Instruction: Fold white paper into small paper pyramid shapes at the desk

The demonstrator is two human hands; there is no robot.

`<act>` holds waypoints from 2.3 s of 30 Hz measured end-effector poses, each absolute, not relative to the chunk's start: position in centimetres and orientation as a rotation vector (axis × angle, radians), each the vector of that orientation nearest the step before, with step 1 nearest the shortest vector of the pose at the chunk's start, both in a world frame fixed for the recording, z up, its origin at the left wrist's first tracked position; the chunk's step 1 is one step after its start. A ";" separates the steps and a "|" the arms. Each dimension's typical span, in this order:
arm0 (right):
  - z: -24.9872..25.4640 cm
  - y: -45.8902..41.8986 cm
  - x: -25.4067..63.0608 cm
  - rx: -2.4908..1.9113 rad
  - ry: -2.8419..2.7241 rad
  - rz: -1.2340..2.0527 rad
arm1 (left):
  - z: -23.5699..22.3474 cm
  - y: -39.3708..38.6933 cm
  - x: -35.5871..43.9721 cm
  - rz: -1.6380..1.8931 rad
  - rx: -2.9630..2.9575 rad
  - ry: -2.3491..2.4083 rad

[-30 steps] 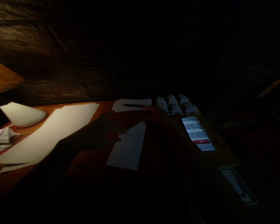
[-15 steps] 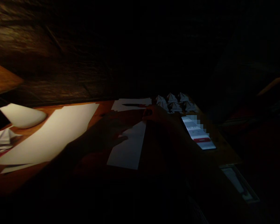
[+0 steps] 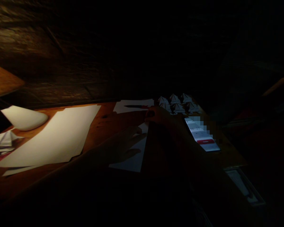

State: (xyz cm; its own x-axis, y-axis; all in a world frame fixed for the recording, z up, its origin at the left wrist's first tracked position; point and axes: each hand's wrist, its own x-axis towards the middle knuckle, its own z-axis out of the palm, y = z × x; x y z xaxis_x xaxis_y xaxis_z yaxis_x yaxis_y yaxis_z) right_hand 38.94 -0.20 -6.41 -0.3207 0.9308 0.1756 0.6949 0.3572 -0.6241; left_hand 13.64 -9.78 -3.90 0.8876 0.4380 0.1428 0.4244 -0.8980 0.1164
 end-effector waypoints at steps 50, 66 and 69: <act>-6.2 0.0 39.1 -1.354 -2.193 0.632 | -3.1 -9.8 14.0 0.208 2.872 0.742; -6.2 -0.1 39.1 -1.324 -2.152 0.658 | -3.4 -9.6 13.9 0.204 2.879 0.752; -6.2 -0.1 39.0 -1.341 -2.146 0.656 | -3.1 -9.7 14.0 0.188 2.888 0.744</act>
State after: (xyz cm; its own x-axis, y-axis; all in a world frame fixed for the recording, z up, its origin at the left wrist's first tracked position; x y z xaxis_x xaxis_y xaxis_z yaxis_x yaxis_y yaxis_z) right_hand 39.01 -0.15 -6.18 -0.3736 0.9112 0.1733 0.6588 0.3922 -0.6420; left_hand 13.96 -9.69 -3.09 0.8689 0.4880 0.0830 0.4688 -0.8650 0.1789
